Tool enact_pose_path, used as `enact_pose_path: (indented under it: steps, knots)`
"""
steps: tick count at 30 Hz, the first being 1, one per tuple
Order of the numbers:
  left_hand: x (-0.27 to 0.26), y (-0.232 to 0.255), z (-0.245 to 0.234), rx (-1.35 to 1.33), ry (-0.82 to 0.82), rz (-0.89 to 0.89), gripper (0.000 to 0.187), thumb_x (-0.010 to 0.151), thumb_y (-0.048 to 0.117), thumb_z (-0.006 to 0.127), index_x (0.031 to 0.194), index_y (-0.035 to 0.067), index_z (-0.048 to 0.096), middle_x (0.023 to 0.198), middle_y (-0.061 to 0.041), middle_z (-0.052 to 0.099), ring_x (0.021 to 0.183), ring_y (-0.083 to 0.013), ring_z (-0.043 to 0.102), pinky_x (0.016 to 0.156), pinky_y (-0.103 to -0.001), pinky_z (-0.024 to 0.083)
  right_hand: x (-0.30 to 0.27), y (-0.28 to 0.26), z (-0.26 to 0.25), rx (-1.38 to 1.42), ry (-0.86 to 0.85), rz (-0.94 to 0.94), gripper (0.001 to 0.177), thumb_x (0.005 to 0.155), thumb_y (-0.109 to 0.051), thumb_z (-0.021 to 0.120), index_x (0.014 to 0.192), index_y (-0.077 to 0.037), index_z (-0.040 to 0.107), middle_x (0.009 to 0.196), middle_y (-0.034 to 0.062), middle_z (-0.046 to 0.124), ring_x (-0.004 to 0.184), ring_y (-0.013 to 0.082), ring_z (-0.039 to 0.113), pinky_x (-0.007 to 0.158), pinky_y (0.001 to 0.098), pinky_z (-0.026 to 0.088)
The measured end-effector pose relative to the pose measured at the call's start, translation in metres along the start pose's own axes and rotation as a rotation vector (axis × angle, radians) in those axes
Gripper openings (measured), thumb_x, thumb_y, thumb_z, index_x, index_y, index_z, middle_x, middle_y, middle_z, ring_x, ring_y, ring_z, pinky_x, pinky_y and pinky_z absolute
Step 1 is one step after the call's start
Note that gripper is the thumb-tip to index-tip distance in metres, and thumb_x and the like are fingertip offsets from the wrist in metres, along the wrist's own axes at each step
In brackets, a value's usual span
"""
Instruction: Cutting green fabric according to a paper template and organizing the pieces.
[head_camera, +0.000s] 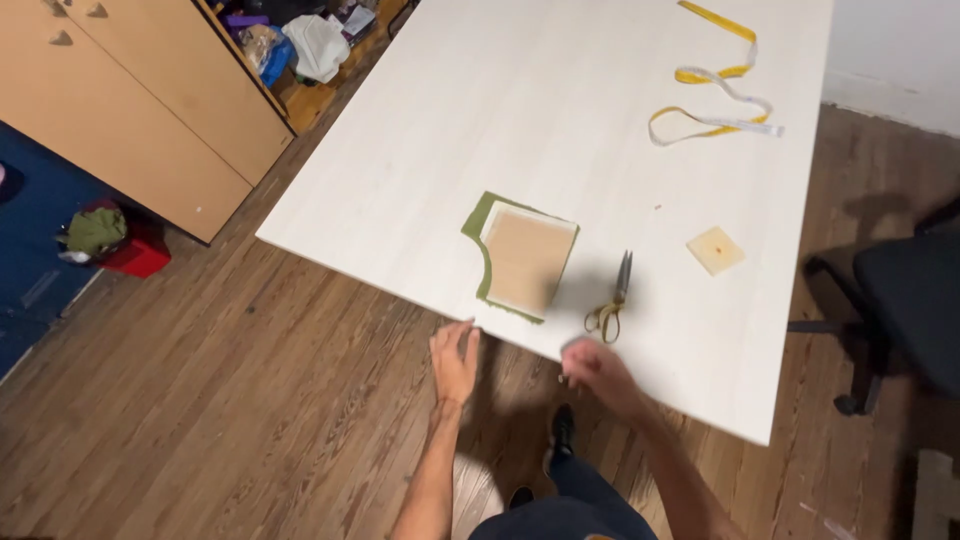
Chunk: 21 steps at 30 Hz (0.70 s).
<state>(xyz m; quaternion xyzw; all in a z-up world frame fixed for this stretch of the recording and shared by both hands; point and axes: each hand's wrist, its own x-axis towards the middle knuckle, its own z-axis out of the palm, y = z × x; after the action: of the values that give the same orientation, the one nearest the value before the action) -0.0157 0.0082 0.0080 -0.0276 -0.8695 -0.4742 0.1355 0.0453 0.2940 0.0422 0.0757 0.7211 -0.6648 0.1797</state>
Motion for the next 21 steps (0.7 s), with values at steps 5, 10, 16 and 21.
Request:
enact_pose_path:
  steps: [5,10,16,21]
  knots:
    - [0.054,0.029,0.027,0.215,0.021,-0.007,0.033,0.097,0.025,0.067,0.124,0.007,0.073,0.12,-0.014,0.065,0.11,-0.0354,0.055,0.095,-0.047,0.044,0.103,-0.065,-0.05,-0.276,0.162,-0.057,0.033,0.095,-0.031,0.066,0.12,-0.009,0.068,0.105,0.0064,0.072,0.077,0.0148,0.065,0.062,0.0314,0.057]
    - [0.079,0.036,0.049,0.266,0.032,-0.157,0.027,0.085,0.023,0.079,0.109,0.01,0.078,0.115,-0.008,0.064,0.109,-0.0312,0.053,0.096,-0.047,0.042,0.213,-0.059,-0.091,-0.601,0.376,-0.402,0.036,0.087,-0.025,0.077,0.116,-0.006,0.07,0.105,0.0085,0.066,0.069,0.0203,0.067,0.066,0.0347,0.056]
    - [0.093,0.046,0.052,0.259,-0.015,-0.304,0.022,0.08,0.019,0.083,0.1,0.011,0.078,0.113,-0.005,0.064,0.109,-0.0291,0.052,0.098,-0.045,0.039,0.241,-0.063,-0.103,-0.651,0.313,-0.35,0.027,0.086,-0.023,0.083,0.098,-0.004,0.07,0.087,0.0087,0.068,0.071,0.0172,0.066,0.066,0.0336,0.056]
    - [0.099,0.037,0.054,0.246,-0.035,-0.322,0.018,0.082,0.018,0.083,0.098,0.011,0.078,0.113,-0.005,0.064,0.108,-0.0282,0.053,0.096,-0.044,0.04,0.269,-0.055,-0.134,-0.428,0.208,-0.098,0.016,0.095,-0.02,0.073,0.098,-0.004,0.071,0.08,0.0082,0.072,0.064,0.0171,0.067,0.05,0.0314,0.053]
